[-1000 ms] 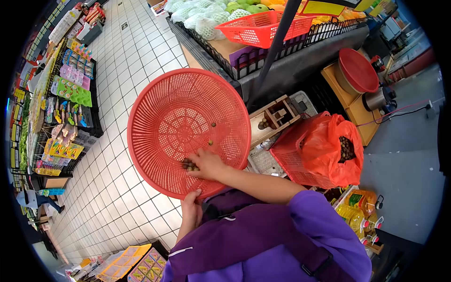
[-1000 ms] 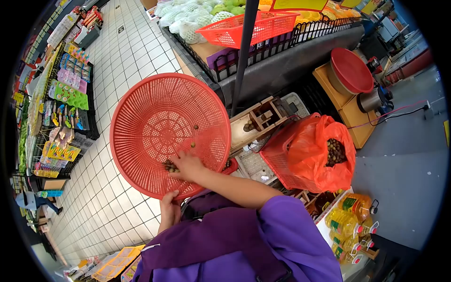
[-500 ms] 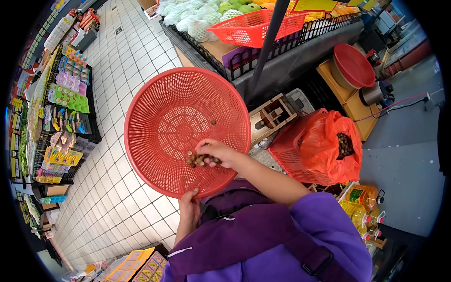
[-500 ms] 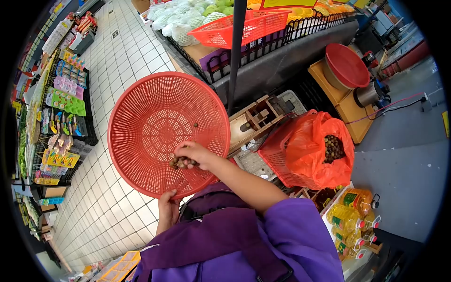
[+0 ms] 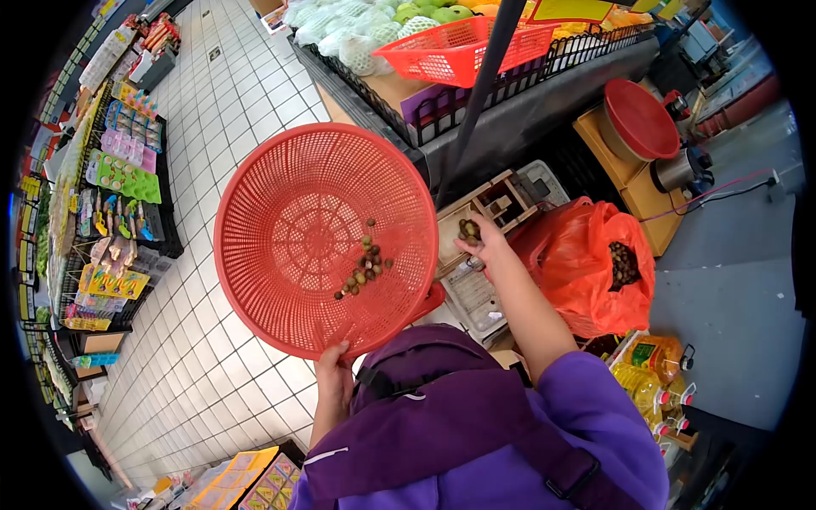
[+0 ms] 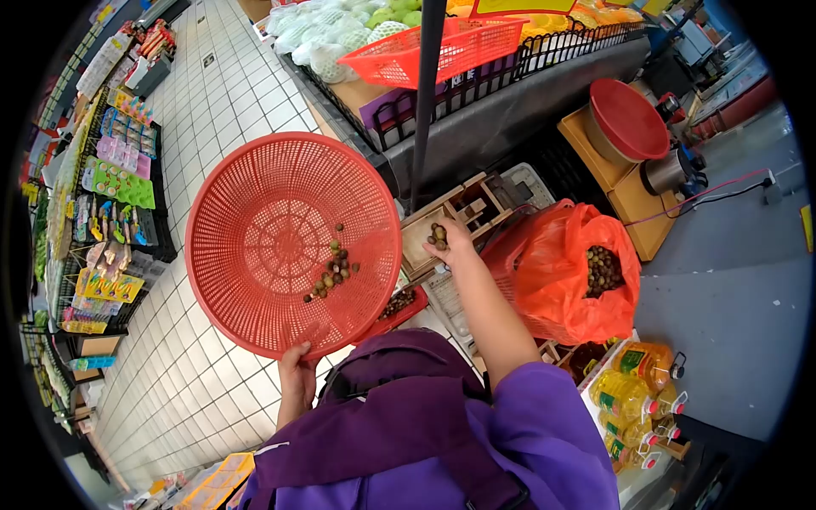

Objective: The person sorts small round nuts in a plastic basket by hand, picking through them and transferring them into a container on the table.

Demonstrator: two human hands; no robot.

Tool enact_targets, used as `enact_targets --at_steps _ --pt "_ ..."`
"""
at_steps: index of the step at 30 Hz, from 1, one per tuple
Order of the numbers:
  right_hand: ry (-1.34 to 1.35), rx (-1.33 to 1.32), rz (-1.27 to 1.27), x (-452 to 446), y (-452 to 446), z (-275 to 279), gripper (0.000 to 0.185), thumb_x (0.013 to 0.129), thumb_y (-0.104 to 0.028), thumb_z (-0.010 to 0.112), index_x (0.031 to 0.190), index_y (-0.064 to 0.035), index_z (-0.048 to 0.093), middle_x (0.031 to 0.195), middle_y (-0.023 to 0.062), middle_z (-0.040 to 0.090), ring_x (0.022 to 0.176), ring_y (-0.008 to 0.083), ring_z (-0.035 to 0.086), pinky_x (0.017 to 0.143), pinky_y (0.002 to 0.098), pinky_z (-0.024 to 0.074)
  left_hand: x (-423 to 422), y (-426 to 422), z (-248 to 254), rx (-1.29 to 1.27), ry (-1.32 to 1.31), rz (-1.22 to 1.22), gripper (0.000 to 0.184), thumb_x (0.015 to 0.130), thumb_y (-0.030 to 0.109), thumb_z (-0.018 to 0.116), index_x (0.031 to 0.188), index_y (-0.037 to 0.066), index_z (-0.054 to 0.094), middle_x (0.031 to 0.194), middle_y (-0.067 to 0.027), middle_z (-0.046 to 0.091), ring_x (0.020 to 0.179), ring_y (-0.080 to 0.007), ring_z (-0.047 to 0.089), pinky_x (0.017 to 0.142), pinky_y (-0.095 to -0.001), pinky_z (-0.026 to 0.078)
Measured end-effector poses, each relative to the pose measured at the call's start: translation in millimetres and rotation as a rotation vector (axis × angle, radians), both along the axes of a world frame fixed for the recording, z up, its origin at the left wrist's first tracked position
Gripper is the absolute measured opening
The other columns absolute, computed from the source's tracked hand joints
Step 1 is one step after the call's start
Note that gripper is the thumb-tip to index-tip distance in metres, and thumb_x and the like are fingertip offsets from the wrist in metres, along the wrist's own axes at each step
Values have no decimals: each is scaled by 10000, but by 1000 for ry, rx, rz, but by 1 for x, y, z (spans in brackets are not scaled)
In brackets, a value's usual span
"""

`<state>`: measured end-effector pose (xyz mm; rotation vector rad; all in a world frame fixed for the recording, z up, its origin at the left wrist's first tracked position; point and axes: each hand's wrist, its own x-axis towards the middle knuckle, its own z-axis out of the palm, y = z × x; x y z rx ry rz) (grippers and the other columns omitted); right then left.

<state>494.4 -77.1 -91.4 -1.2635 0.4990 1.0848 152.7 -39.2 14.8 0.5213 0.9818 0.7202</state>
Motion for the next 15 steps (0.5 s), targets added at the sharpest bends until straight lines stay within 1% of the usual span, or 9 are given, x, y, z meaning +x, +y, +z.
enact_targets --at_steps 1,3,5,7,9,11,12,14,15 --pt "20 -63 25 5 1 0 309 777 -203 602 1033 -67 497 869 81 518 776 225 528 565 359 505 0 0 -1 3 5 8 497 720 0 486 1191 -70 344 1128 -174 499 996 -276 544 856 -394 477" --pt "-266 -172 140 -1 1 26 341 800 -200 562 1109 -78 485 883 56 529 808 189 525 587 307 478 0 -2 -3 16 46 37 513 716 -6 492 1205 -45 341 1143 -157 487 1011 -265 532 850 -386 482" --pt "-684 -34 80 -4 1 15 319 825 -191 536 1124 -84 503 958 9 552 777 104 528 664 215 413 2 -2 2 20 43 47 529 712 -13 496 1216 -28 336 1152 -142 479 1017 -259 524 855 -378 474" --pt "-953 233 269 -32 13 64 300 835 -239 538 1087 -75 530 985 5 556 834 90 523 704 243 420 1 -3 -2 11 35 24 521 713 -13 496 1210 -32 340 1146 -140 483 1008 -258 526 860 -375 463" --pt "-1149 291 686 -59 34 80 323 827 -283 545 1049 -48 545 1011 57 560 934 155 528 763 311 427 6 -3 6 -3 18 21 508 715 -19 493 1202 -32 349 1138 -139 488 1007 -255 525 868 -370 452" --pt "-1534 193 895 -80 57 86 349 817 -298 540 1032 -24 539 1012 129 537 971 264 512 814 358 416 10 -4 13 -24 -8 -8 500 714 -26 494 1194 -32 356 1124 -139 496 1008 -255 523 872 -371 447" --pt "-1535 193 894 -87 64 79 349 817 -298 540 1032 -24 539 1012 129 537 971 264 512 814 358 416 11 -5 13 -23 -8 -8 500 714 -26 494 1194 -32 356 1124 -139 496 1008 -255 523 872 -371 447" --pt "-1643 -46 1107 -98 79 53 402 795 -373 552 1030 -48 531 1043 146 510 971 320 490 813 407 411 13 -7 13 -15 26 11 480 715 -33 495 1178 -31 372 1102 -140 508 987 -253 532 874 -374 440" --pt "-1618 -2 1089 -113 77 46 425 773 -408 569 1009 -55 533 1030 127 493 965 317 477 788 424 415 15 -8 14 -14 26 13 480 715 -33 495 1178 -31 372 1102 -140 508 987 -253 532 874 -374 440"
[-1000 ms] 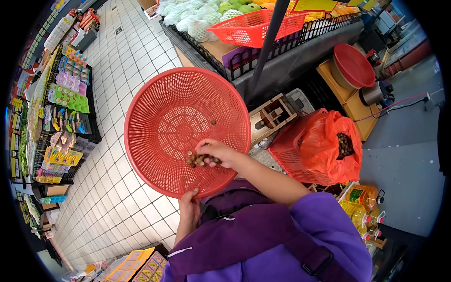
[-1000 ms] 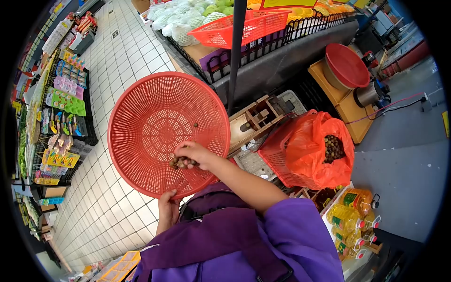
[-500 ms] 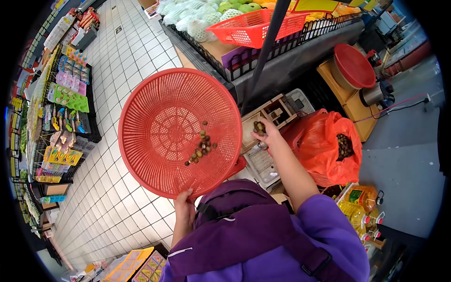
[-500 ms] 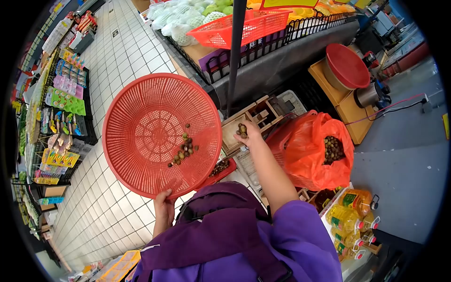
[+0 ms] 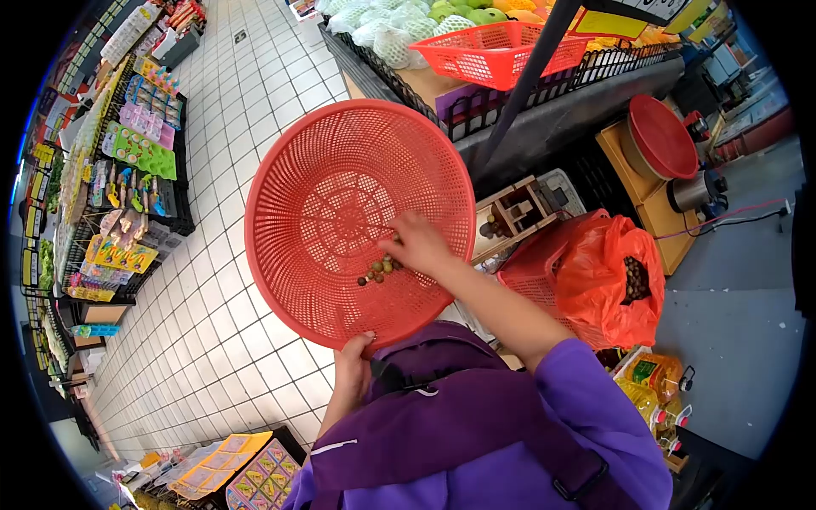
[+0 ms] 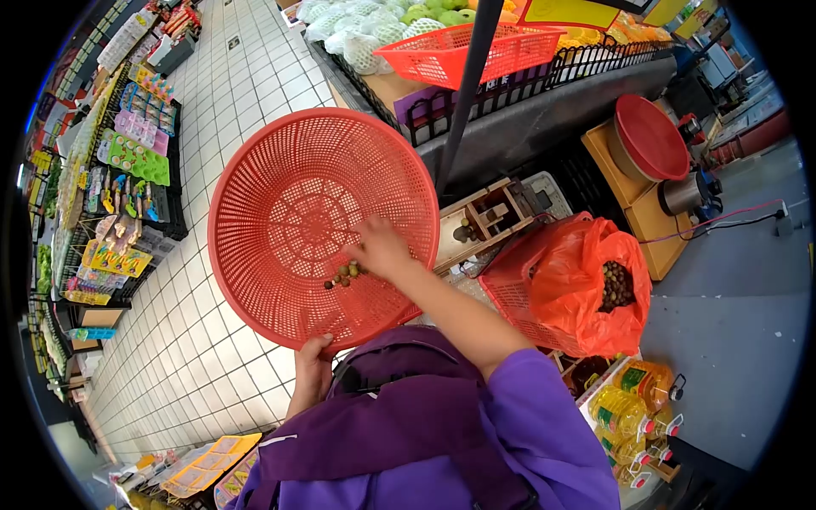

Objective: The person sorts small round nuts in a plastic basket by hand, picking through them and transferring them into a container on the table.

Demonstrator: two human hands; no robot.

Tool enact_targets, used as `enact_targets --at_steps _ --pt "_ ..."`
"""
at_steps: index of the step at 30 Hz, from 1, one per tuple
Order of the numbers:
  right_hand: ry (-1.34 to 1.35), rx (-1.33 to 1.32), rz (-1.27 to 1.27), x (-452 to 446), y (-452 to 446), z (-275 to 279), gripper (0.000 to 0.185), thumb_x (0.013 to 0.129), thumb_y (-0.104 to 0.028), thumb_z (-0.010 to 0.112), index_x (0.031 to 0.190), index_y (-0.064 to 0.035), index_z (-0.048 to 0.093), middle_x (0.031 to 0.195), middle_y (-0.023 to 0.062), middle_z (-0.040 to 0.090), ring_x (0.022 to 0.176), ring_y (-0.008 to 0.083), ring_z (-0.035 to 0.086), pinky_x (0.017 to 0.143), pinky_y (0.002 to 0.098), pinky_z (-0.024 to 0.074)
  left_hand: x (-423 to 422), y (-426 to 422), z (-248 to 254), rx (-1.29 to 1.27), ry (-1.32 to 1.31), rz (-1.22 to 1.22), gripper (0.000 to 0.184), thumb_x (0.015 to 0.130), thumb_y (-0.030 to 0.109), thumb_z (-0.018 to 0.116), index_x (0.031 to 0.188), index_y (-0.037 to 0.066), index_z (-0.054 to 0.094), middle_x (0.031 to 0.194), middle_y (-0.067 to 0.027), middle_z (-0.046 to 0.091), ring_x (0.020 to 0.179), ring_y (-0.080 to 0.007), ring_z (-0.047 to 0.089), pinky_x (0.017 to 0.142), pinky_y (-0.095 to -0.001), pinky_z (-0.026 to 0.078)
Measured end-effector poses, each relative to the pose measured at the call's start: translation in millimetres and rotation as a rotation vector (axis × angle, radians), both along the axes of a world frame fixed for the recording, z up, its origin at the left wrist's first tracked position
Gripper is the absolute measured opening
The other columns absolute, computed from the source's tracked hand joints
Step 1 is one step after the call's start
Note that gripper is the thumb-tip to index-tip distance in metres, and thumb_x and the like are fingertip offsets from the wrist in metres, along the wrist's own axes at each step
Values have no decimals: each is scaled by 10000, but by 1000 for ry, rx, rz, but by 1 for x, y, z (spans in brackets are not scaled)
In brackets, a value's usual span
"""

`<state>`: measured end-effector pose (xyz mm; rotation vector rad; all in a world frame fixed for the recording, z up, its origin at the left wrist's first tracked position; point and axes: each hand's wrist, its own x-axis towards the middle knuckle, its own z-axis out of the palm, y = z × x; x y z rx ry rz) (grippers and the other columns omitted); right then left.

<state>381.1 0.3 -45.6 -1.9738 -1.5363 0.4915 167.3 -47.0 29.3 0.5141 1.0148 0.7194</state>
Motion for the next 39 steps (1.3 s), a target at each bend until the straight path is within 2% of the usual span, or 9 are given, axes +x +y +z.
enact_targets --at_steps 3,6,8,11,17,24,30,32,39 --pt "36 -18 20 -34 -10 9 420 754 -433 584 970 -75 552 1009 115 484 958 306 466 783 427 403 4 -1 1 67 24 -18 511 732 15 496 1211 -50 331 1142 -154 489 1038 -266 508 899 -405 427" --pt "27 31 172 -53 -14 11 372 729 -401 606 945 -102 565 972 99 484 940 284 470 792 425 385 0 1 0 41 -16 -15 493 735 13 499 1199 -52 345 1110 -146 505 1014 -259 522 895 -401 429" --pt "-25 -78 254 -54 -14 11 300 706 -342 619 914 -130 577 957 86 494 943 262 469 820 427 354 -3 2 -5 16 28 -23 475 738 11 501 1186 -55 358 1088 -141 516 986 -252 537 885 -397 437" --pt "-105 -37 306 -39 -20 3 246 695 -294 613 884 -141 588 924 78 502 960 257 459 856 437 325 -3 5 -20 -54 -59 10 530 713 -47 497 1217 -18 335 1150 -129 480 1029 -248 507 886 -373 427" --pt "-160 -8 398 10 -27 0 254 745 -324 574 918 -140 598 958 75 517 1002 253 439 921 404 284 11 4 -26 36 -46 -11 542 715 -36 503 1227 -10 328 1178 -130 459 1066 -248 480 917 -363 400" --pt "-229 9 546 40 -35 11 344 731 -392 587 942 -120 590 976 77 515 1021 252 433 927 403 286 21 -11 -35 130 -15 39 507 737 -1 483 1219 -32 329 1151 -139 474 1037 -259 505 880 -381 443" --pt "-286 27 690 58 -39 8 293 711 -303 599 923 -102 579 925 69 500 959 243 450 908 391 299 25 -28 -35 102 -30 106 536 744 -4 482 1247 -14 298 1188 -138 450 1044 -263 500 882 -381 438" --pt "-364 39 736 65 -41 6 247 691 -249 603 885 -97 575 892 59 498 925 230 460 882 380 314 24 -32 -39 25 -61 134 544 738 -19 508 1245 -17 312 1187 -122 453 1065 -235 473 940 -347 363" --pt "-449 134 767 96 -46 16 202 654 -179 621 824 -88 562 875 53 506 913 227 477 860 353 340 35 -48 -52 12 -44 189 475 765 3 507 1213 -39 353 1177 -115 461 1051 -220 473 947 -333 345"
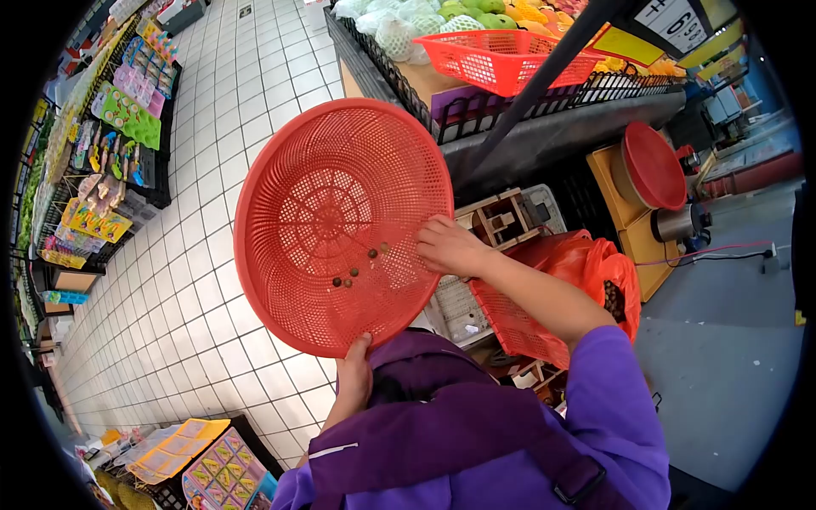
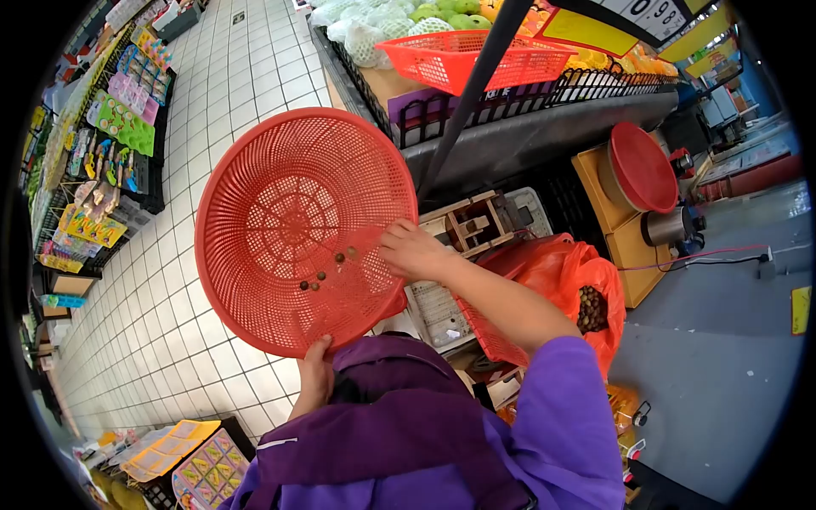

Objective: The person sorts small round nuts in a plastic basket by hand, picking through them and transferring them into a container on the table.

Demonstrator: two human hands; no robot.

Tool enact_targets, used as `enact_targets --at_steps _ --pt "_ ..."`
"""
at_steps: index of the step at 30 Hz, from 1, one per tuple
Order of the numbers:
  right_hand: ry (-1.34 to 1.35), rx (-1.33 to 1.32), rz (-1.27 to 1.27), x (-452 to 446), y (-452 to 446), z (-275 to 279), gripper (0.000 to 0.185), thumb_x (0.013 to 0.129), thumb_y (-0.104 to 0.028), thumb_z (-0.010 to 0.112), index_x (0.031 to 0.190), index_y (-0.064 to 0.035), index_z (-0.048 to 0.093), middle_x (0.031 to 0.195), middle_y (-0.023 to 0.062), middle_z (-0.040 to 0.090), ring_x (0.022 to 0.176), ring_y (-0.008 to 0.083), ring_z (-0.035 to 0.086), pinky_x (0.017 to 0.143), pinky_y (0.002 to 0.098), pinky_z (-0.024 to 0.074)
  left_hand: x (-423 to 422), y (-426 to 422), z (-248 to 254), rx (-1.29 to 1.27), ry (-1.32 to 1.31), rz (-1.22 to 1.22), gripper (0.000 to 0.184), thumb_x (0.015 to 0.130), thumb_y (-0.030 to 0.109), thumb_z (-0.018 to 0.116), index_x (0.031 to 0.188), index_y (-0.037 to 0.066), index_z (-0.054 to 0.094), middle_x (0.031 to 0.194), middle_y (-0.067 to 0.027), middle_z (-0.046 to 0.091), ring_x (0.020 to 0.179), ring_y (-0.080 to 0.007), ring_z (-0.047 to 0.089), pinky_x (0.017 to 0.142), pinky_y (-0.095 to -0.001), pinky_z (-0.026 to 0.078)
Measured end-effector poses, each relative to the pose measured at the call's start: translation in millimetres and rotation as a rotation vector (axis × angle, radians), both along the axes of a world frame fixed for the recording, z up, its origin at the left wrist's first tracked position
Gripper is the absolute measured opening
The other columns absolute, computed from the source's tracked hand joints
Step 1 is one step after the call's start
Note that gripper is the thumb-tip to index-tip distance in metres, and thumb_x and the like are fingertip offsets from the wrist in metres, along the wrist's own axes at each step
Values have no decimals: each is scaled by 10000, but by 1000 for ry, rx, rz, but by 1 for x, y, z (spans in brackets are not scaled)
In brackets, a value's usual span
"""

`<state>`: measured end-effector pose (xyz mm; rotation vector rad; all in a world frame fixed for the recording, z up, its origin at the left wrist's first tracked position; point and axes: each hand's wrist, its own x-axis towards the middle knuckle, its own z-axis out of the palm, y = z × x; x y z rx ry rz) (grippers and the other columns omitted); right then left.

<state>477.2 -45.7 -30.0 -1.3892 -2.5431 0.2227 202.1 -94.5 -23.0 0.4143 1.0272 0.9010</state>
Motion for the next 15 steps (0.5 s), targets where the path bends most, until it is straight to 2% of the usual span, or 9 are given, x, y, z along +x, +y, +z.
enact_targets --at_steps 2,5,12,14,15 --pt "85 98 -28 9 -6 3 196 655 -126 611 822 -52 540 914 75 503 931 242 476 889 386 351 0 -3 3 44 34 -15 435 785 14 514 1196 -38 380 1168 -107 467 1044 -205 472 948 -326 340" --pt "111 202 -113 17 -16 4 183 647 -107 608 806 -63 528 959 73 511 957 238 474 902 386 343 -2 -4 0 9 27 -30 419 799 17 517 1194 -34 387 1166 -100 466 1042 -193 471 939 -314 347" --pt "177 212 -286 31 -34 -11 193 657 -62 609 835 -60 532 1000 86 509 955 274 479 855 401 385 -3 -3 -1 -38 76 -38 359 807 23 522 1150 -43 439 1131 -97 496 1011 -186 491 911 -298 368" --pt "238 150 -374 33 -34 -11 182 674 -49 597 843 -56 531 992 92 518 934 280 491 821 382 395 -6 -2 -1 -26 98 -76 469 785 5 489 1230 -1 342 1190 -111 463 1074 -239 477 934 -366 371" --pt "240 152 -373 29 -32 -5 182 674 -49 597 843 -56 531 992 92 518 934 280 491 821 382 395 -7 -2 -1 -25 99 -75 469 785 5 489 1230 -1 342 1190 -111 463 1074 -239 477 934 -366 371"
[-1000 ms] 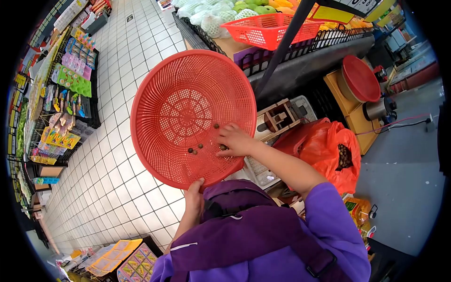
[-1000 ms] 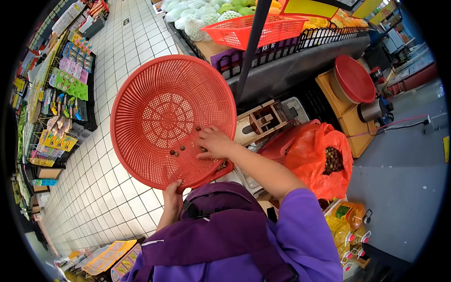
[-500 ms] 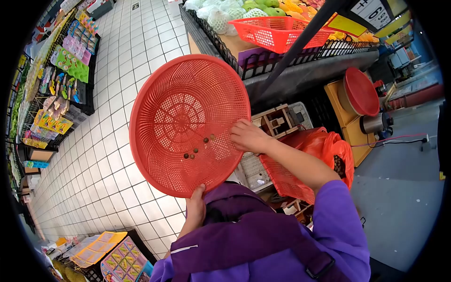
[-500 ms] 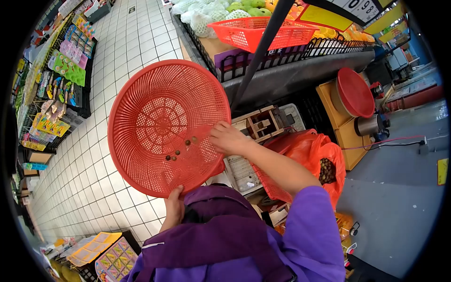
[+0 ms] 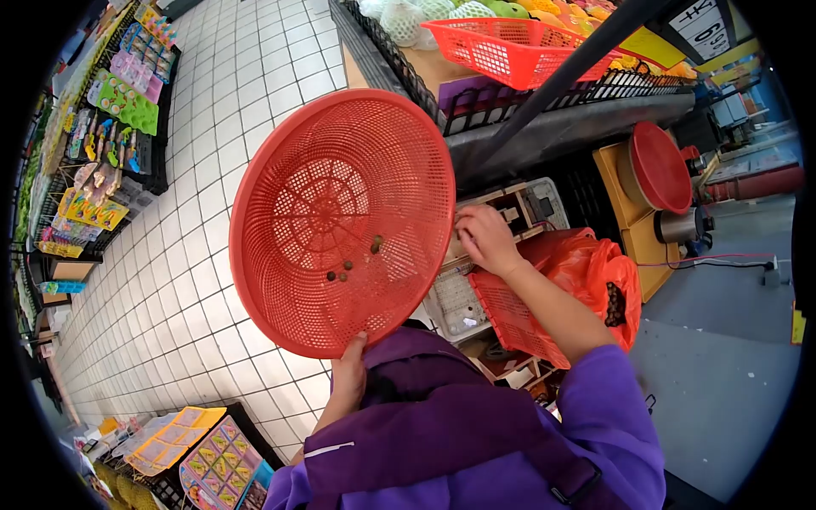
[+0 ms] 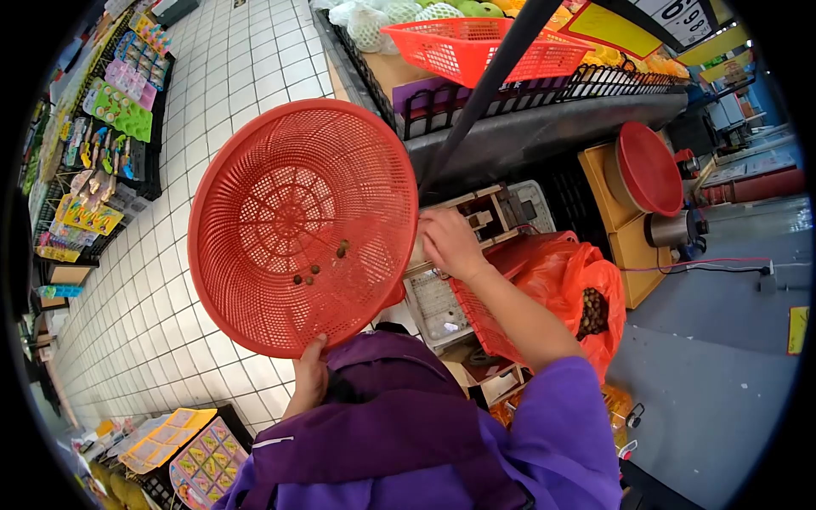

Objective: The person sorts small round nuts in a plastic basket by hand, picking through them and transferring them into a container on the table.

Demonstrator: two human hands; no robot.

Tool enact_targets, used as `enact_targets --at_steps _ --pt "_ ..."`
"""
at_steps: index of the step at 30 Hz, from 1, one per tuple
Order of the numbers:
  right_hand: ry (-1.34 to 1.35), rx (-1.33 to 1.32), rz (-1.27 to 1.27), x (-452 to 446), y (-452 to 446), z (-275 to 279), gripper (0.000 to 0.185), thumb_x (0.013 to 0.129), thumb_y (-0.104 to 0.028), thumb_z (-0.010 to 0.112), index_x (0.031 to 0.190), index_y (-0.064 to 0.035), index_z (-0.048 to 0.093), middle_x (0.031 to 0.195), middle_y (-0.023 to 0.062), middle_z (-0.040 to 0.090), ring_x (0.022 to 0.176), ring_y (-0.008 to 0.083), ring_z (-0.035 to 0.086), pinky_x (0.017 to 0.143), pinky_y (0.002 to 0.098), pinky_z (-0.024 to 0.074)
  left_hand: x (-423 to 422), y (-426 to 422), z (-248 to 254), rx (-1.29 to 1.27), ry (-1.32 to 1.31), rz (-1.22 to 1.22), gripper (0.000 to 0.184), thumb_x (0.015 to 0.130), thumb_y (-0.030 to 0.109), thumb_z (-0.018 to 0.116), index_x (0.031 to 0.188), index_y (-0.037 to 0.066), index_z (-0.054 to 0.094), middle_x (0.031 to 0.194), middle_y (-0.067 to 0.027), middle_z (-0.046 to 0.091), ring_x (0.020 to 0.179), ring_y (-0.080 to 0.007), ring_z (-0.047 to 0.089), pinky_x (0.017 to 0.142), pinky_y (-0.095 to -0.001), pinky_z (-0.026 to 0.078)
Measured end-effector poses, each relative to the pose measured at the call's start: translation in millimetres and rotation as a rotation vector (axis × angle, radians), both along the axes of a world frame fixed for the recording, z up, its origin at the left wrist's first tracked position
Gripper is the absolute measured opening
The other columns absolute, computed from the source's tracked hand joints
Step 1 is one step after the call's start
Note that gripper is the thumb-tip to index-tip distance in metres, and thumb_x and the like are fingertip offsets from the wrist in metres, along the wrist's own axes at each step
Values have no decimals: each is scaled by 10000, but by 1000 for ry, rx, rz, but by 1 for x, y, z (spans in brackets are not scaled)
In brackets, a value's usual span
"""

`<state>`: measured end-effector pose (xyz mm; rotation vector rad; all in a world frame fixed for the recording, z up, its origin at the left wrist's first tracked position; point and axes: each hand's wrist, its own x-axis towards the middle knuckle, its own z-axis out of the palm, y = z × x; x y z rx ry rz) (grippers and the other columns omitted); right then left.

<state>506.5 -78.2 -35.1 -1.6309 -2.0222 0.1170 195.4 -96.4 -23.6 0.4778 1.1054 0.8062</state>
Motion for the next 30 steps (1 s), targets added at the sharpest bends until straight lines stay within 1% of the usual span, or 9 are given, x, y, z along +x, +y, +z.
enact_targets --at_steps 4,7,9,13,17,20,27,29,30 --pt "144 49 -75 -35 16 23 131 743 -96 566 857 -51 519 901 92 545 871 288 527 754 389 424 -2 2 5 32 -41 7 396 788 28 532 1163 -39 426 1133 -95 495 1009 -188 492 904 -301 370" --pt "232 -226 -20 -68 38 15 164 760 -158 562 861 -35 521 879 112 546 862 303 533 718 400 429 -2 5 8 66 -68 -9 432 773 17 531 1184 -30 404 1142 -95 488 1019 -191 487 907 -303 367" --pt "228 -430 -166 -88 53 -7 234 767 -223 570 881 -23 525 874 148 542 873 319 530 723 402 428 -3 4 11 65 -71 -9 448 767 11 530 1192 -25 393 1145 -96 486 1024 -193 484 909 -304 364" --pt "438 -464 -136 -134 62 -20 300 755 -285 601 905 -35 530 902 179 533 874 319 533 734 409 430 -2 5 18 38 -96 -14 451 768 15 529 1195 -22 390 1146 -98 484 1027 -202 483 917 -313 359" --pt "410 -323 54 -171 53 -16 265 765 -276 601 911 -65 537 933 122 514 873 294 533 705 385 441 -8 5 15 62 -120 -34 443 772 10 521 1194 -21 389 1156 -101 477 1030 -204 482 921 -321 361" --pt "483 -469 137 -179 49 -20 205 753 -210 591 881 -59 536 914 118 513 869 301 530 717 386 438 -8 5 20 73 -130 -23 441 771 4 516 1192 -20 385 1147 -103 481 1037 -207 479 923 -326 360" --pt "380 -596 242 -157 41 -15 140 712 -123 550 836 -58 540 905 123 516 899 311 518 740 410 432 -11 14 20 72 -115 69 453 763 -14 502 1197 -21 371 1147 -108 477 1030 -220 487 923 -328 366" --pt "208 -437 273 -148 40 -22 156 698 -104 571 848 -67 547 895 110 532 880 302 521 740 387 441 -14 18 13 36 -87 94 469 757 -19 503 1205 -13 364 1163 -116 466 1038 -227 485 929 -335 368" --pt "87 -483 294 -142 42 -15 175 692 -128 592 857 -81 557 968 111 545 937 292 528 784 366 444 -12 22 15 13 -55 89 536 749 -5 501 1249 37 311 1182 -130 451 1085 -269 470 943 -410 387"
